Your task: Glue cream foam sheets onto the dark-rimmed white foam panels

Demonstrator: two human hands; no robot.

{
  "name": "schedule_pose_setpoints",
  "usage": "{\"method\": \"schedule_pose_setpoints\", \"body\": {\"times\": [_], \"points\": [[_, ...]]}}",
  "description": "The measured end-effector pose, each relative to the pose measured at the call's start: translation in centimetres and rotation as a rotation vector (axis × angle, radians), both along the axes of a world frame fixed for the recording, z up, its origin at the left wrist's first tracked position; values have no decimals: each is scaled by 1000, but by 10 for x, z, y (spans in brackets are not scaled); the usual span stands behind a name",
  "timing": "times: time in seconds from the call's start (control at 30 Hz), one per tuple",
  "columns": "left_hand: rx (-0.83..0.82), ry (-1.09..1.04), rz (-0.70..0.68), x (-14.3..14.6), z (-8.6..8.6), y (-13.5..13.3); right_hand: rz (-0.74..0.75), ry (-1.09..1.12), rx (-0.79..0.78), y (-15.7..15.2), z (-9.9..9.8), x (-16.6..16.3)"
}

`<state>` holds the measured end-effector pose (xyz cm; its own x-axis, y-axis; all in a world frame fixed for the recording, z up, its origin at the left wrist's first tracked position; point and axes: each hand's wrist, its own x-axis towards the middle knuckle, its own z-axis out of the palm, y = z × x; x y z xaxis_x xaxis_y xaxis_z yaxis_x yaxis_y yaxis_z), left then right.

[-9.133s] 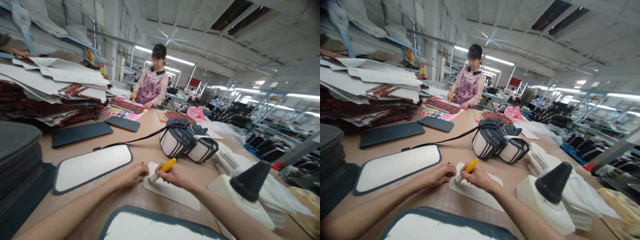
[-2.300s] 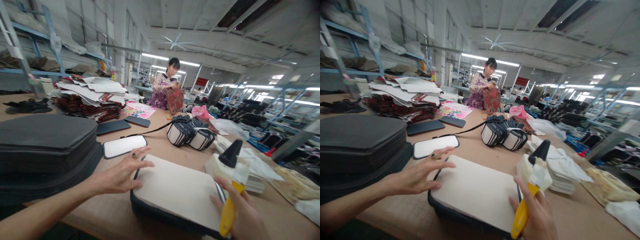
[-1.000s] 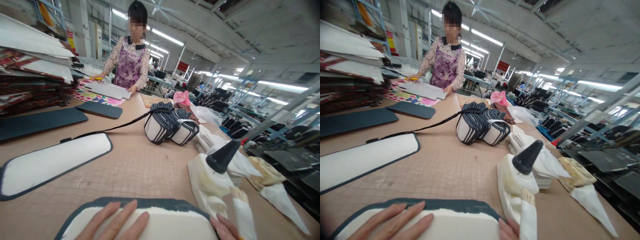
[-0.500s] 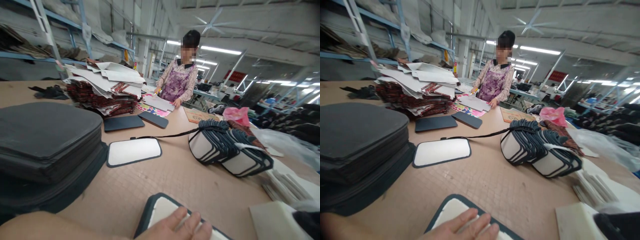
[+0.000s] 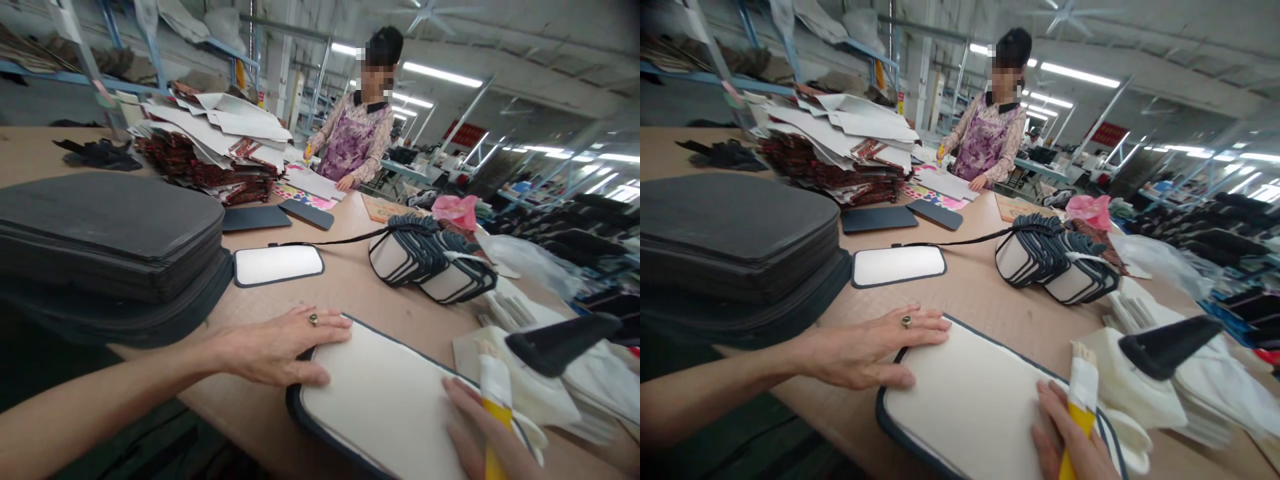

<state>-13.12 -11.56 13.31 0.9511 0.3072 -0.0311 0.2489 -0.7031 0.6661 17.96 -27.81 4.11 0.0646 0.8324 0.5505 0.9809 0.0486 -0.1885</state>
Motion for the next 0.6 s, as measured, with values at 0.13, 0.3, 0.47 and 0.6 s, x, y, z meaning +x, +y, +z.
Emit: {"method": "schedule_pose_setpoints", "body": {"times": [0.13,0.3,0.47,0.6], "points": [[103,34,-16,0,-7,-7,-6,-54,20,1,-1,8],[227,72,-27,-1,0,-11,-25,-163,-49,2,30,-22],[274,113,-15,2,10,-14,203,-37,1,24,63,-112],[283,165,23,1,8,-7,223,94,-174,25,68,-118]]}}
